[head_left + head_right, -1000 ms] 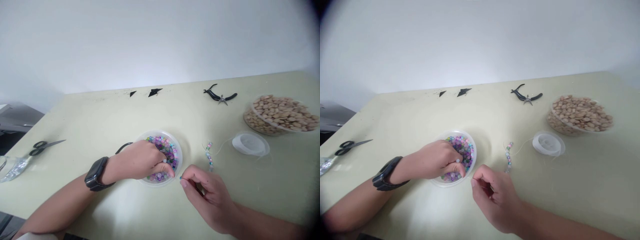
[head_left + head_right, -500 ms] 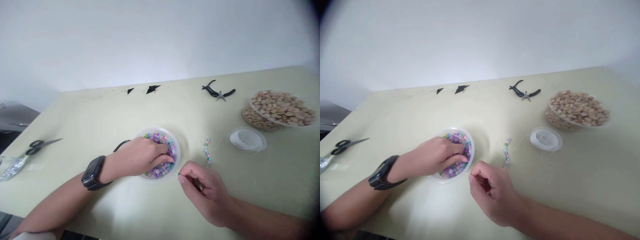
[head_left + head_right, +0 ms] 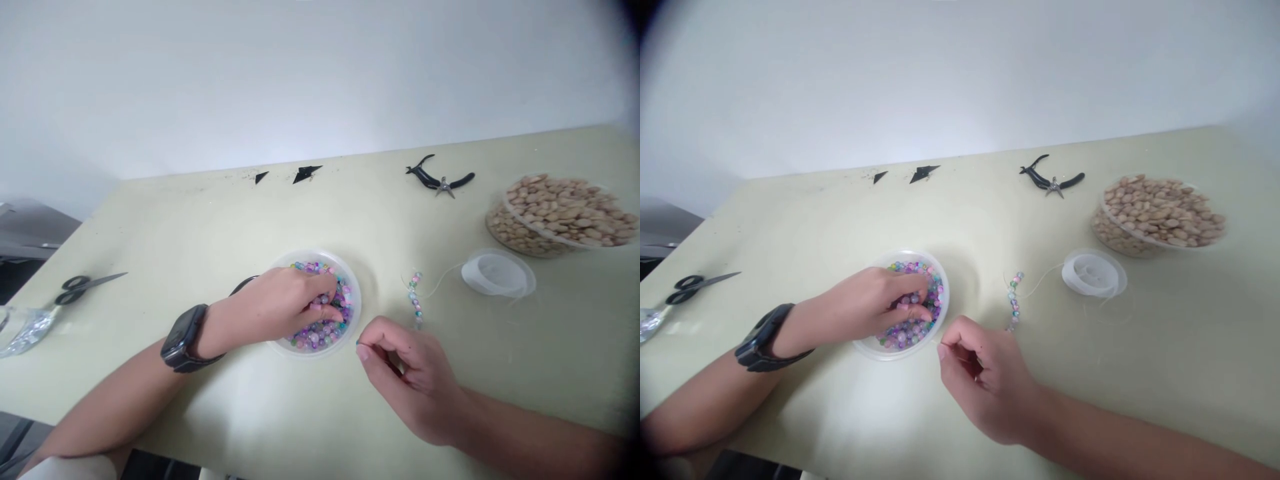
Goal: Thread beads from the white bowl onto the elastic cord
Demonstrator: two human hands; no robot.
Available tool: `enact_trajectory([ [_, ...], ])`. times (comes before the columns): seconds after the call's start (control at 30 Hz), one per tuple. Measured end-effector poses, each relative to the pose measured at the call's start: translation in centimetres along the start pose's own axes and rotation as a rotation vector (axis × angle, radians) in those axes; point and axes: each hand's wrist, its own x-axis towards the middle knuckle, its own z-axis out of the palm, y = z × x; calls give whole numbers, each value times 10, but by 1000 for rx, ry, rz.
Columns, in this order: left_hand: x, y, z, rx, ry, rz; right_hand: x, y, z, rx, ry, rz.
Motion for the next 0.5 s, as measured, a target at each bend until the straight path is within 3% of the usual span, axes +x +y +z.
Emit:
enact_trajectory([
  [0.5,-4,-4,-10,-85,83,70,0,0,0,-13,8,-8],
])
